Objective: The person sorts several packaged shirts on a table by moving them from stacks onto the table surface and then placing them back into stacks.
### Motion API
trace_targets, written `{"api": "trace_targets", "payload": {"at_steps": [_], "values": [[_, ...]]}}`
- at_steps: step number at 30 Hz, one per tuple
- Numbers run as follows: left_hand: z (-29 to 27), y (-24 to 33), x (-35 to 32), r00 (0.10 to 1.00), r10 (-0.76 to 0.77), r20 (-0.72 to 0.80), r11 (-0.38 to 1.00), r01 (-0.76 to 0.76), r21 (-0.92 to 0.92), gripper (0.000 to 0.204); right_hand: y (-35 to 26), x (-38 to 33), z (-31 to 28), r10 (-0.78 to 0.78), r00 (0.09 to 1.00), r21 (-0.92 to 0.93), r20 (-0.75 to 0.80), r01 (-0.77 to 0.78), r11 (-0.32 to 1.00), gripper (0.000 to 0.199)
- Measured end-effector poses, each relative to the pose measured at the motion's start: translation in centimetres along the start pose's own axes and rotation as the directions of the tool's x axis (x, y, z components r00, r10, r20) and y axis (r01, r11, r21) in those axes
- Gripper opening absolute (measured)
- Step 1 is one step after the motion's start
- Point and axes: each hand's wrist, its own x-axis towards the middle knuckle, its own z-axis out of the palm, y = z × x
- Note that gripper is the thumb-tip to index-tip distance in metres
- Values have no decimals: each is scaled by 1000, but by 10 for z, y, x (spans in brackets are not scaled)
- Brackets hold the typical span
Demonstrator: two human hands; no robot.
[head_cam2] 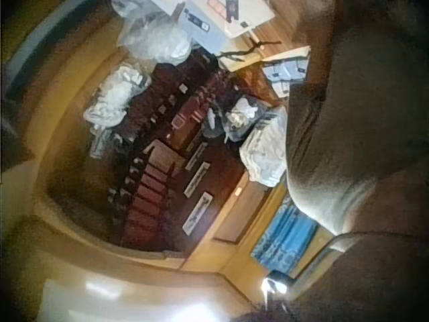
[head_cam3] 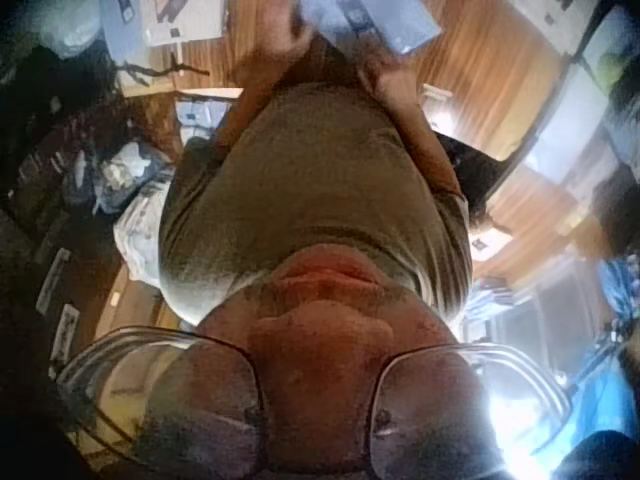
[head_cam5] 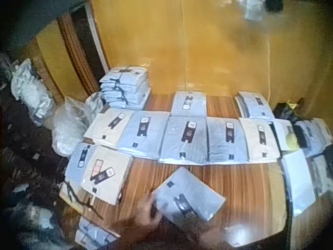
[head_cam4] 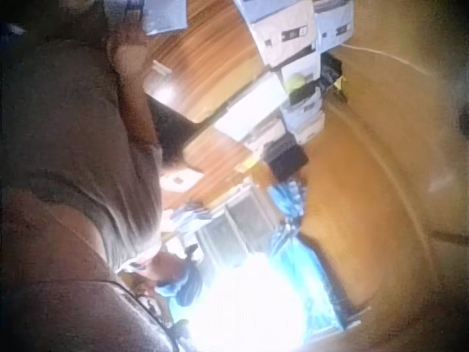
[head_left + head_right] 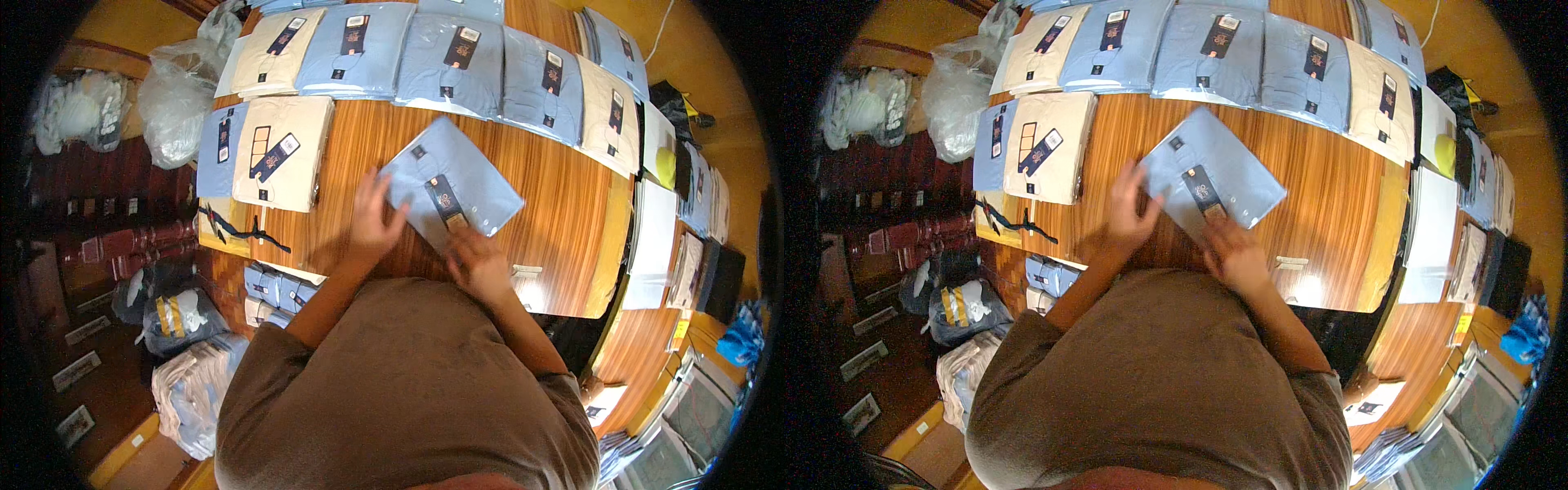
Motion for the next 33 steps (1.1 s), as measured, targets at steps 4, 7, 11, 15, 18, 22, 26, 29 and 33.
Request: {"api": "trace_targets", "payload": {"at_steps": [4,7,11,15,18,22,26,29,33], "values": [[11,22,-33,979,-74,189,968,26,248,69,36,10,16,-43,974,-183,-221,1,983,58],[12,21,-31,974,-120,193,982,88,167,70,34,2,26,-15,988,-195,-157,-16,981,66],[10,11,-33,969,-184,163,979,166,118,71,19,-13,40,-10,1000,-64,-28,8,998,64],[-3,10,-32,952,-306,-14,952,305,-29,63,18,-4,20,91,980,-15,-176,-95,995,57],[4,-21,-49,892,-450,39,847,440,-297,61,16,1,11,461,884,271,-73,-427,862,54],[-19,-18,-46,586,-545,600,477,805,-353,53,15,-1,18,505,851,410,144,-515,753,52],[-30,-24,-57,627,-421,656,343,779,-524,48,16,-5,65,502,832,725,236,-495,478,51],[-35,-32,-64,747,-345,569,422,665,-616,53,-16,-2,72,605,729,734,320,-594,329,47],[-41,-71,-62,761,-258,595,557,620,-552,57,-71,1,73,647,684,810,337,-561,171,49]]}}
